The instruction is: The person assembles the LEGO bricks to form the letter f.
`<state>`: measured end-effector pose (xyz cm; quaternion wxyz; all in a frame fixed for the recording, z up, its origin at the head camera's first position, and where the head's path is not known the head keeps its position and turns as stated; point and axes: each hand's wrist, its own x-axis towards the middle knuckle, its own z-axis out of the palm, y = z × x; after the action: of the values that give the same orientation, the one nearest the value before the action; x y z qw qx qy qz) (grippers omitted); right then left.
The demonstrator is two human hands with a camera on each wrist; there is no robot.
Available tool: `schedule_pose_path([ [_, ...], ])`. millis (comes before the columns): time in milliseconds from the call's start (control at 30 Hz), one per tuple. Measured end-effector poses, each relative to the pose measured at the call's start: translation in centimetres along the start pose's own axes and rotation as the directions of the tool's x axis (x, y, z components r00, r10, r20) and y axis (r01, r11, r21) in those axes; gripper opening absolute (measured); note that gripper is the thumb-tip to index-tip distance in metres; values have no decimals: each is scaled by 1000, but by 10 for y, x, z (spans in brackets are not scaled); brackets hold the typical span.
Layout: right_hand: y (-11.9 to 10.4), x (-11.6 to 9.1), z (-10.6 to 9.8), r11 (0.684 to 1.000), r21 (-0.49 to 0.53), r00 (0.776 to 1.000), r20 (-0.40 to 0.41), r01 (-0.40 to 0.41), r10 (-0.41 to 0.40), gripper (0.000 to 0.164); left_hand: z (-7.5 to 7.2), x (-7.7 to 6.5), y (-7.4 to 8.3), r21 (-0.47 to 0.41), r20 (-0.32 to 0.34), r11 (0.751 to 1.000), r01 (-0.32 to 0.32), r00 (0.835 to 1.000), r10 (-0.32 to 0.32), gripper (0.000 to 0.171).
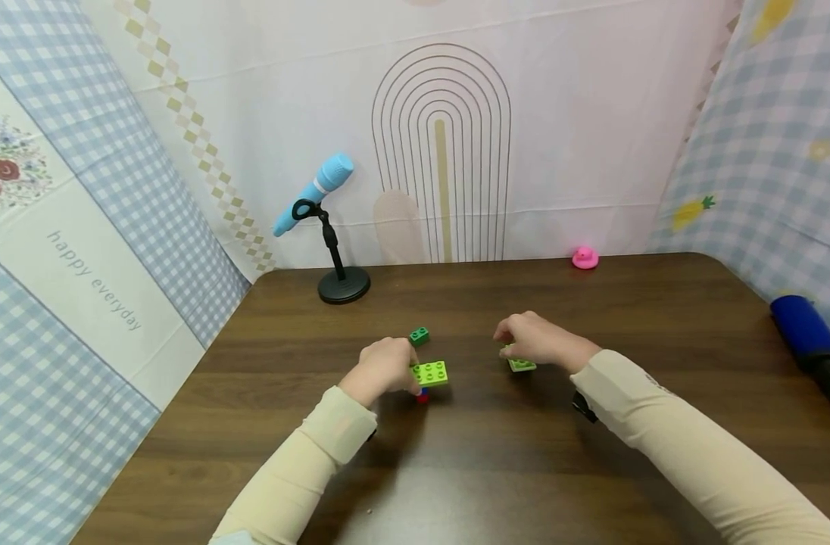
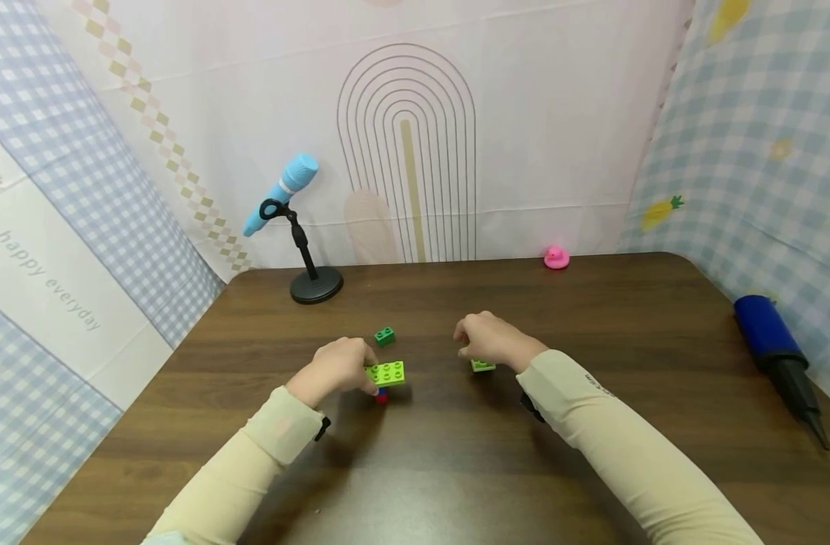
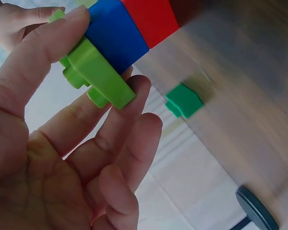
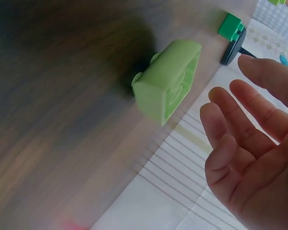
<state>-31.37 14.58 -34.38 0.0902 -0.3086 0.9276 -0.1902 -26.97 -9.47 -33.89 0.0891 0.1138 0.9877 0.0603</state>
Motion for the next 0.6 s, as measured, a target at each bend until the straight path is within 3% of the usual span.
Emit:
schedule_pose_path([
  [367,-26,25,11,998,-46,999,21,-32,33,23,2,-5,-9,-61,-6,998,11,1000,-11,25],
  [600,-47,48,20,992,-96,996,-30,-84,81,20,0,-6,-10,-67,-19,998,3,1000,-4,24],
])
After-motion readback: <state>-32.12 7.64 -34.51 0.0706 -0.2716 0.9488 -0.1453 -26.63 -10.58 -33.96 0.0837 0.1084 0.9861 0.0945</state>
